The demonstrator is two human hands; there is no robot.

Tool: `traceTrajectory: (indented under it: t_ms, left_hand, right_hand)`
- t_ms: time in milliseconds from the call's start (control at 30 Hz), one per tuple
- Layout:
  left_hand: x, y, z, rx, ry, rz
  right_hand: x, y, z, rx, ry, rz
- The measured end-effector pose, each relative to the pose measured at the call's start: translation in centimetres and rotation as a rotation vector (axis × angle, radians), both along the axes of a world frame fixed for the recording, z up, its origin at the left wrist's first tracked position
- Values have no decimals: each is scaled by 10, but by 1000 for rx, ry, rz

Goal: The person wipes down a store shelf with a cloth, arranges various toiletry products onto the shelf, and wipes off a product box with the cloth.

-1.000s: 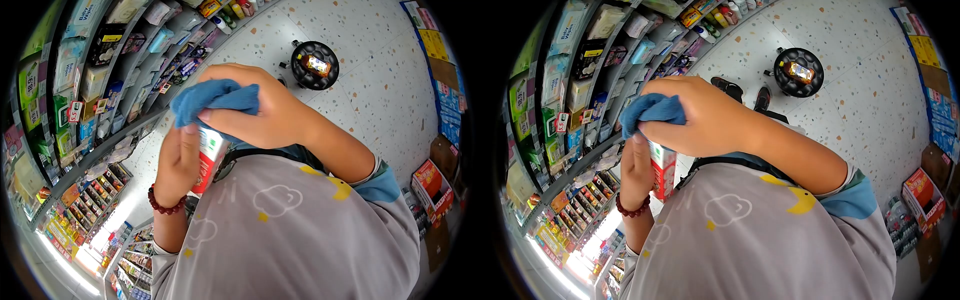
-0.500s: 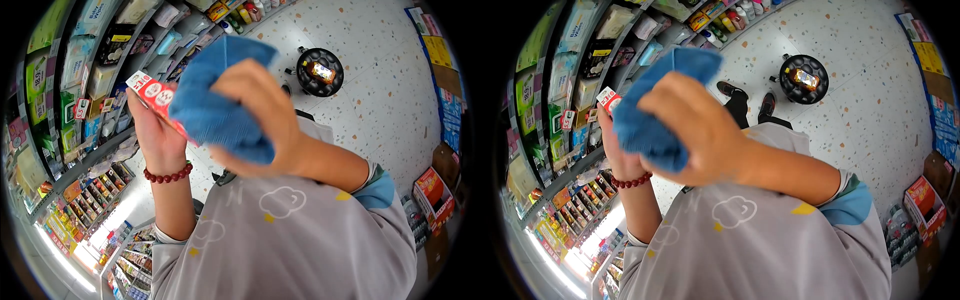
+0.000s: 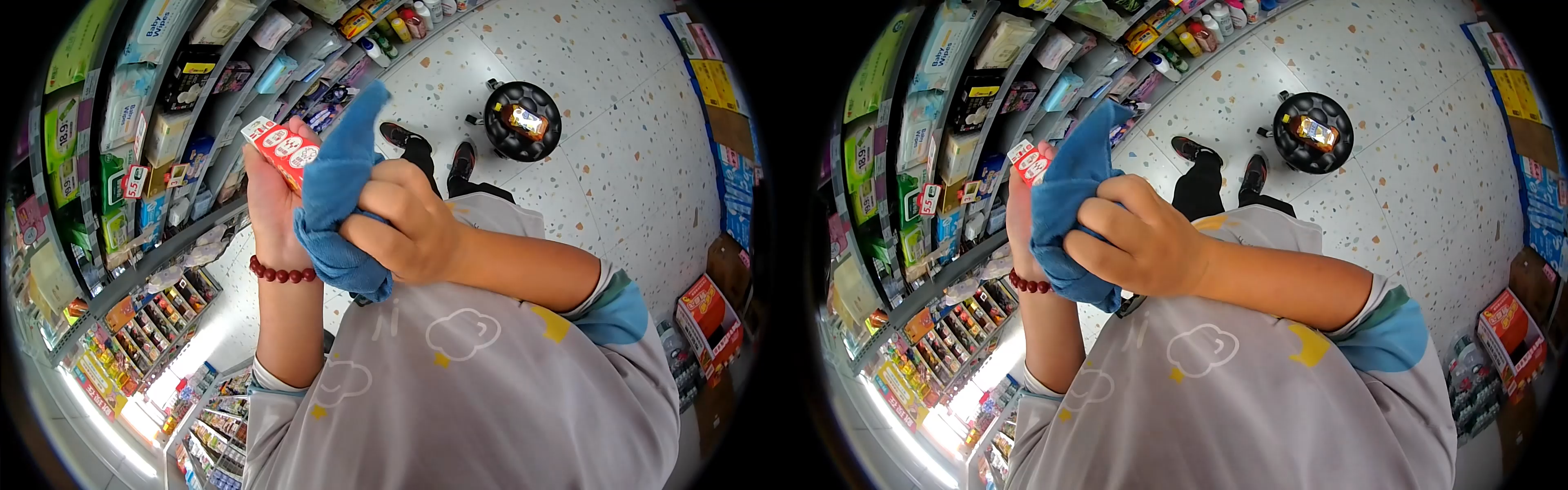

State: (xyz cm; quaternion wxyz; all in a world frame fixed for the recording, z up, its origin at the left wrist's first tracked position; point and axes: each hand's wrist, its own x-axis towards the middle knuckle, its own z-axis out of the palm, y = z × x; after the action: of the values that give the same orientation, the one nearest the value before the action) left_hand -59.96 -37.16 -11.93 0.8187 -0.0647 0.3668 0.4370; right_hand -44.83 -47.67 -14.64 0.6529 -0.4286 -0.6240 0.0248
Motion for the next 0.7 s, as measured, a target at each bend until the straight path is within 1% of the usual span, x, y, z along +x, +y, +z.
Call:
traceTrajectory:
  t_ms: [33,100,167,233,300,333,367,400,433,467,500,533,567,633,700]
  left_hand:
    - [2,0,3,-1,1,2]
    - [7,3,13,-99,-188,34]
    - [15,-2,19,-66,-160,78]
    - [15,-3,18,76,-30,87]
    - [18,-5,25,121,21,56]
    - [26,-12,31,182,189,14]
    - [34,-17,34,241,356,-30]
    - [42,-16,32,180,408,35]
    - [43,-17,30,182,406,36]
    - [44,-19,28,240,509,-14]
    - [46,-21,28,299,610,-66]
    - [57,-27,45,389,699,-192]
    - [50,-32,47,395,690,-194]
    - [33,-42,49,586,749,-536]
    - [39,-50,53,650,907,-693]
  right_hand:
    - [-2,-3,-5,-1,1,2]
    - [-5,-6,-14,44,-90,53]
    - [-3,-2,-10,43,-88,53]
    - [1,1,1,41,-85,60]
    - [11,5,19,-69,72,138]
    - [19,7,27,-114,118,195]
    - [25,12,32,-112,116,199]
    - [31,17,35,-124,178,182]
    - [37,23,38,-136,239,163]
    - [44,27,40,-242,335,242]
    - [55,30,41,-238,331,238]
    - [67,34,42,-296,313,331]
    - [77,38,41,-354,293,424]
    - [85,44,41,-320,233,370]
    - [84,50,48,-568,554,455]
